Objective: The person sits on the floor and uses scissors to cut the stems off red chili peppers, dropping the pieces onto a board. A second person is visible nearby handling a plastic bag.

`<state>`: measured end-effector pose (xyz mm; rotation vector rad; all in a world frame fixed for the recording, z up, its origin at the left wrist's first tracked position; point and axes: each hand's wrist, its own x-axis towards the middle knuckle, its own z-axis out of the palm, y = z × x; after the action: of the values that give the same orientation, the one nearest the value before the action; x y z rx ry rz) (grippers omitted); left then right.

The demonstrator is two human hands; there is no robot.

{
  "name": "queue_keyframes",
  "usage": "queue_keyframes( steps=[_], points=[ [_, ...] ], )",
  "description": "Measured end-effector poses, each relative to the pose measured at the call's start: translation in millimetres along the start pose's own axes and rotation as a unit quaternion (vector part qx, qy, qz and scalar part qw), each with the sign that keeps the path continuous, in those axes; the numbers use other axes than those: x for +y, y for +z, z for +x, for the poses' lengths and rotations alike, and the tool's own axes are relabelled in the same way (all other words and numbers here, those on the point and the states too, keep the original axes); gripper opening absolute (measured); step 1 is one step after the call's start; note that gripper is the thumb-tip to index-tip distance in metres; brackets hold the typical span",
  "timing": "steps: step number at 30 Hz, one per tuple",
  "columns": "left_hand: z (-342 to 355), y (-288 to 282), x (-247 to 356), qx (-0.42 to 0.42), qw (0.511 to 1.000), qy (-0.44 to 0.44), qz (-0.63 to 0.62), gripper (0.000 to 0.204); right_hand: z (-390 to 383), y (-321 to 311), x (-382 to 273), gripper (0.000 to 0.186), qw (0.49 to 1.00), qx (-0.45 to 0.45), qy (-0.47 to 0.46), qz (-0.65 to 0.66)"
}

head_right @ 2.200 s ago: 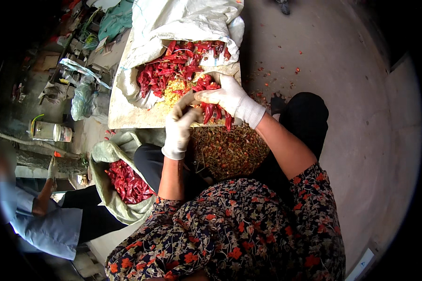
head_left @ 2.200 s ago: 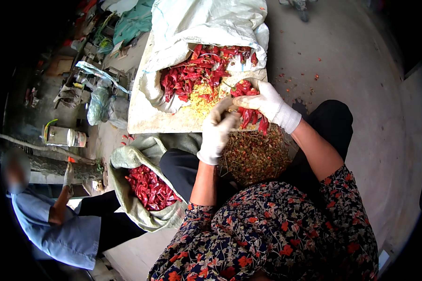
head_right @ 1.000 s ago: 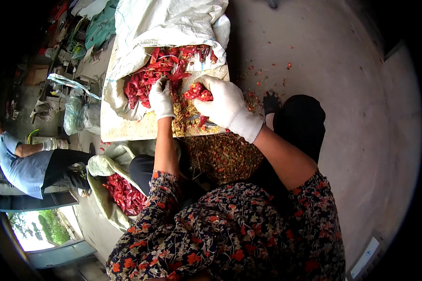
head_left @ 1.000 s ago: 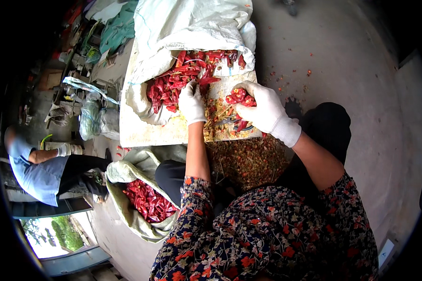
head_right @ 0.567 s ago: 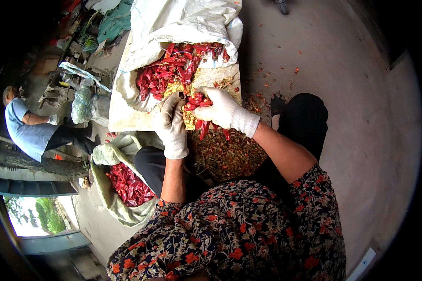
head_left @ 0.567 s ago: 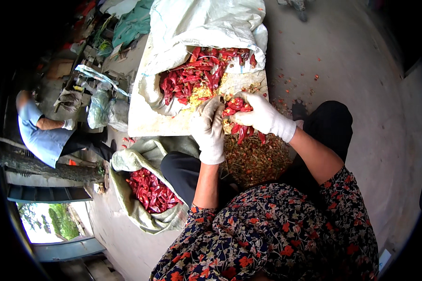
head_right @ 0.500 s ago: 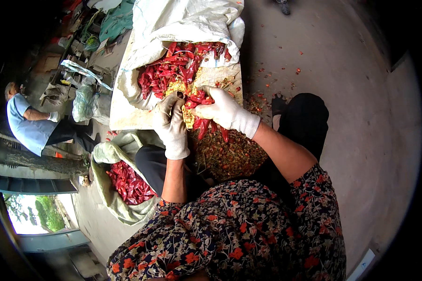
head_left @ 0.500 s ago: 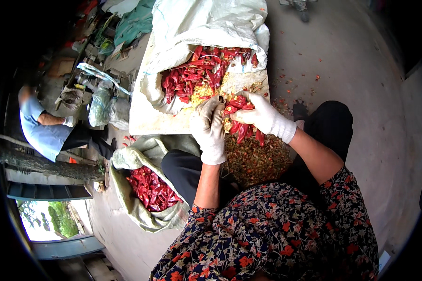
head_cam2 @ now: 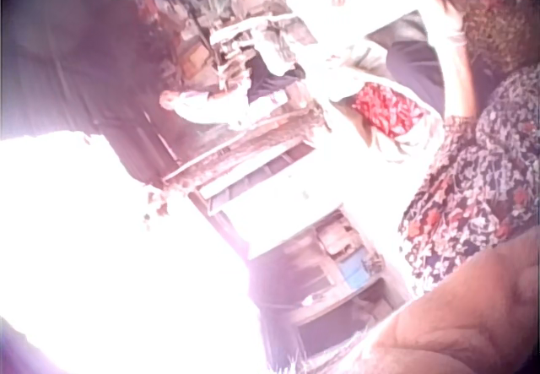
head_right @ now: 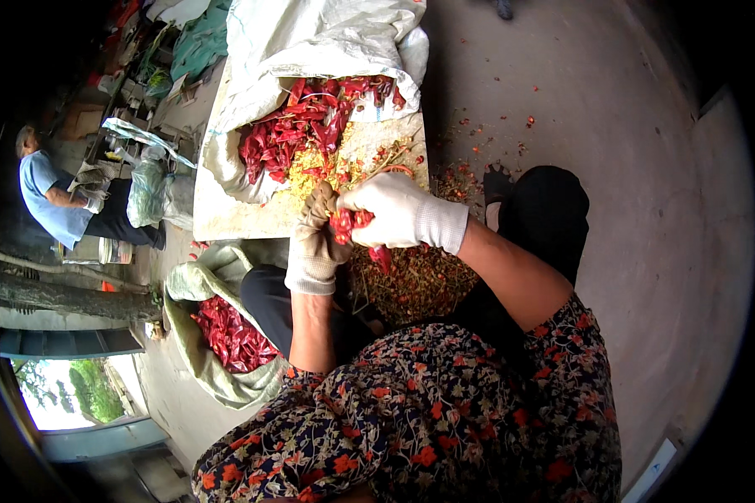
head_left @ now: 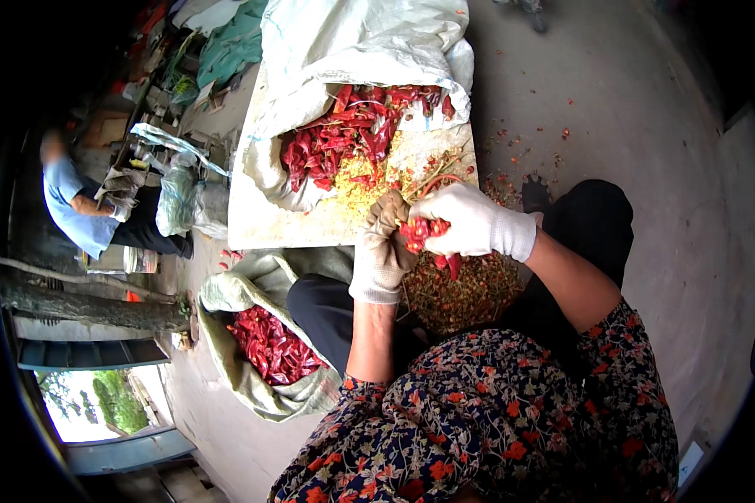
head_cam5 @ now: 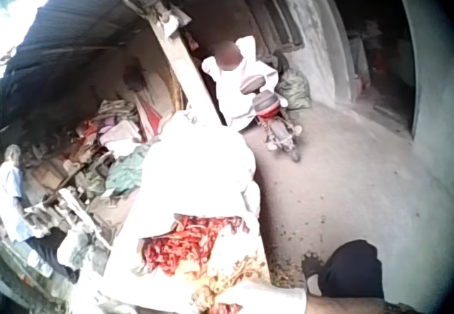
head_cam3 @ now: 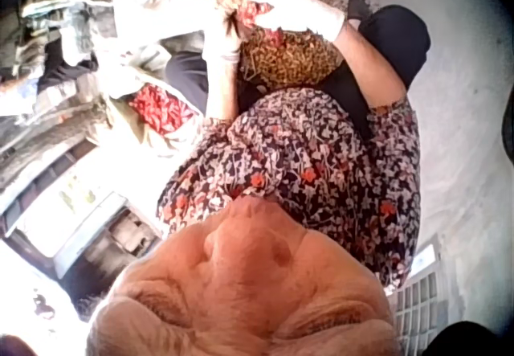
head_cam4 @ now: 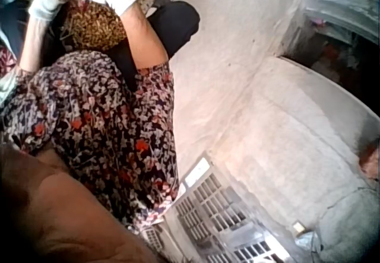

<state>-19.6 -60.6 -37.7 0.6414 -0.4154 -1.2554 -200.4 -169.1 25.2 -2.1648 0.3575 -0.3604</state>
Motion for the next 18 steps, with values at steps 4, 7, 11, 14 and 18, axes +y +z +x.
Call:
queue_keyframes(
  steps=[4, 7, 11, 14, 18],
  points=[
    [30.4, -19.3, -1.2, 0.027, 0.990, -0.125, -0.058, 0.023, -14.9, 16.2, -12.2, 0.041, 0.961, -0.179, -0.101, 0.183],
    [50.0, -40.7, 0.1, 0.040, 0.838, -0.070, 0.540, 0.060, -10.5, 20.8, -14.3, 0.043, 0.989, -0.098, -0.111, 0.018],
    [112.2, -51.8, -0.2, 0.143, 0.469, 0.146, 0.859, 0.053, -4.1, 8.7, 2.8, 0.050, 0.998, 0.034, -0.040, -0.028],
    [150.5, -83.0, -10.6, 0.195, 0.328, 0.246, 0.891, 0.054, -0.5, 11.4, -2.1, 0.051, 0.998, 0.054, 0.004, -0.040],
    [160.6, -85.6, -6.0, 0.184, 0.326, 0.189, 0.908, 0.053, 1.3, 15.2, -0.2, 0.045, 0.993, 0.087, 0.010, -0.076]
  ],
)
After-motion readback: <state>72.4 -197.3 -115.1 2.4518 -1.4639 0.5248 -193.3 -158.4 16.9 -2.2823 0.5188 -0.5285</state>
